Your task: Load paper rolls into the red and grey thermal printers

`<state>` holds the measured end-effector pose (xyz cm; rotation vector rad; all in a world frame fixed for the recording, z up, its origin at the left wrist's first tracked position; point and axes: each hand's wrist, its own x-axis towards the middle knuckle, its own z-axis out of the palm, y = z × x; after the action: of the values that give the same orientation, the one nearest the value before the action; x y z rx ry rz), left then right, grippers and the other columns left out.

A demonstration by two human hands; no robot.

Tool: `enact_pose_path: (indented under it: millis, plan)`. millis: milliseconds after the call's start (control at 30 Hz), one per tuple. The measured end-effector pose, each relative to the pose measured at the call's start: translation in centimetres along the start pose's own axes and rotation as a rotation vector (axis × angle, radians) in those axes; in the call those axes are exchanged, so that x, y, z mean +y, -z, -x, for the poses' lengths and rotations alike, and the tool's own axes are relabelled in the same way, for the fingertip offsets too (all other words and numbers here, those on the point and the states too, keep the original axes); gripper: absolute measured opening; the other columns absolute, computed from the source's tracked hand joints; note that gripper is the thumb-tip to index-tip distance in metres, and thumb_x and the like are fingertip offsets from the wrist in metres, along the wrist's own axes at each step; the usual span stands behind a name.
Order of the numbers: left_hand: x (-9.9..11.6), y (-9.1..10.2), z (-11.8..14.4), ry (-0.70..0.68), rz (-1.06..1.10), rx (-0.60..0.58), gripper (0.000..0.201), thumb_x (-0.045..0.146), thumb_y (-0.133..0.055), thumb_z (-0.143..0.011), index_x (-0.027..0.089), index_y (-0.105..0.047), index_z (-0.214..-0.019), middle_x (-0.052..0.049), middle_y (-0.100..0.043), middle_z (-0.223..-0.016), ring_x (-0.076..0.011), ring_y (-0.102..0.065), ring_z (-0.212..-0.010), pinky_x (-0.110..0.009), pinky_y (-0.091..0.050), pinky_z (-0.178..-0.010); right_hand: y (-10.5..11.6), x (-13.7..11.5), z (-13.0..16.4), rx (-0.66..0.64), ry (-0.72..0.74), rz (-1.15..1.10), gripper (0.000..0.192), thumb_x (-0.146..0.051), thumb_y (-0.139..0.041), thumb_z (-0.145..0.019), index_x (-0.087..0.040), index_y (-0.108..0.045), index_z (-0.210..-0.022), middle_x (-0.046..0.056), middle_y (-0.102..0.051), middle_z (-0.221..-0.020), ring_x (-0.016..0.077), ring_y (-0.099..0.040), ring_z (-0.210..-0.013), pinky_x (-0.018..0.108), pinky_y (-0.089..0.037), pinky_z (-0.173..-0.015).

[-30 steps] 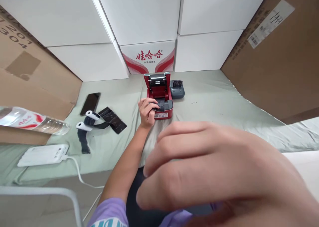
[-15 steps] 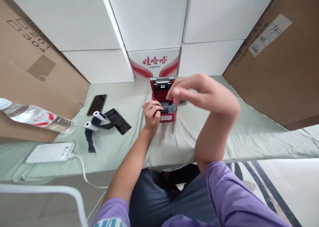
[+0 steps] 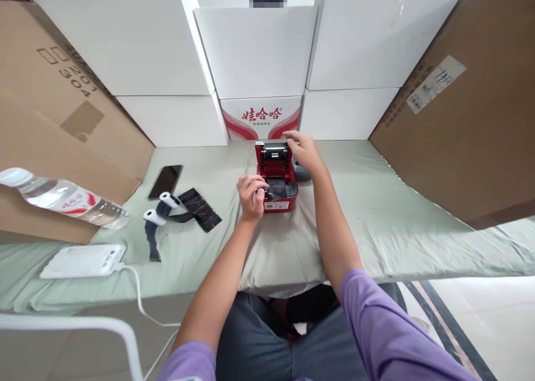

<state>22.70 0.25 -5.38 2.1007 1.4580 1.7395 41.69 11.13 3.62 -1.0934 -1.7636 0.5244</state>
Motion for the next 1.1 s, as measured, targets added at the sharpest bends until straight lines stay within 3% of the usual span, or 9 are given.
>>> enact_pose_path:
  millis: [200,333,500,700,933,1100]
  plan:
    - [-1.1,-0.4,-0.3,0.080,0.069,0.066,0.044,0.038,-0.028,-0.102,0.023,-0.065,-0.082,-0.011,-0.067,-0.096,-0.0264,-0.060,-0.103,-0.047,-0.044,-0.098,-1.1,0.4,0.1,-0.015,-0.013,0.047,0.034,-0.031,-0.054,-0.089,-0.019,-0.070,-0.116,0.012,-0.072,-0.125,0.0279,-0.066,-0.119,0.046,-0.049,-0.109]
    - [-1.8,-0.7,-0.4,0.112,0.115,0.135,0.041,0.036,-0.028,-0.101,0.023,-0.063,-0.083,-0.010,-0.065,-0.094,-0.0253,-0.059,-0.101,-0.046,-0.046,-0.097,-0.7,0.3,0.2,-0.066,-0.031,0.057,0.031,-0.033,-0.058,-0.087,-0.021,-0.070,-0.113,0.011,-0.072,-0.123,0.0273,-0.066,-0.115,0.045,-0.050,-0.106]
    - [-2.3,-1.0,-0.4,0.163,0.062,0.115,0.044,0.033,-0.022,-0.103,0.023,-0.060,-0.084,-0.010,-0.064,-0.097,-0.0233,-0.060,-0.104,-0.040,-0.047,-0.097,0.1,-0.1,0.4,-0.138,-0.035,0.060,0.034,-0.035,-0.062,-0.086,-0.019,-0.070,-0.115,0.012,-0.070,-0.126,0.0279,-0.064,-0.117,0.045,-0.049,-0.105]
    - [-2.6,-1.5,-0.5,0.151,0.190,0.172,0.040,0.036,-0.029,-0.103,0.022,-0.061,-0.083,-0.008,-0.063,-0.092,-0.0224,-0.060,-0.100,-0.038,-0.047,-0.094,0.5,0.2,0.5,-0.214,-0.011,0.078,0.044,-0.028,-0.066,-0.079,-0.017,-0.068,-0.122,0.012,-0.066,-0.125,0.0266,-0.063,-0.109,0.044,-0.051,-0.101]
    - [-3.2,-1.8,-0.6,0.164,0.328,0.224,0.034,0.034,-0.039,-0.098,0.022,-0.065,-0.080,-0.007,-0.066,-0.087,-0.0232,-0.058,-0.095,-0.038,-0.045,-0.091,0.6,0.5,0.8,-0.214,0.051,0.085,0.048,-0.022,-0.066,-0.072,-0.019,-0.069,-0.120,0.009,-0.067,-0.117,0.0263,-0.062,-0.105,0.044,-0.050,-0.100]
    - [-3.9,-2.0,-1.0,0.283,0.431,0.270,0.031,0.033,-0.042,-0.096,0.021,-0.067,-0.082,-0.007,-0.066,-0.088,-0.0224,-0.058,-0.094,-0.036,-0.043,-0.089,0.6,-0.5,3.2,-0.157,0.083,0.034,0.041,-0.036,-0.069,-0.080,-0.020,-0.072,-0.118,0.009,-0.069,-0.117,0.0267,-0.064,-0.107,0.045,-0.050,-0.100]
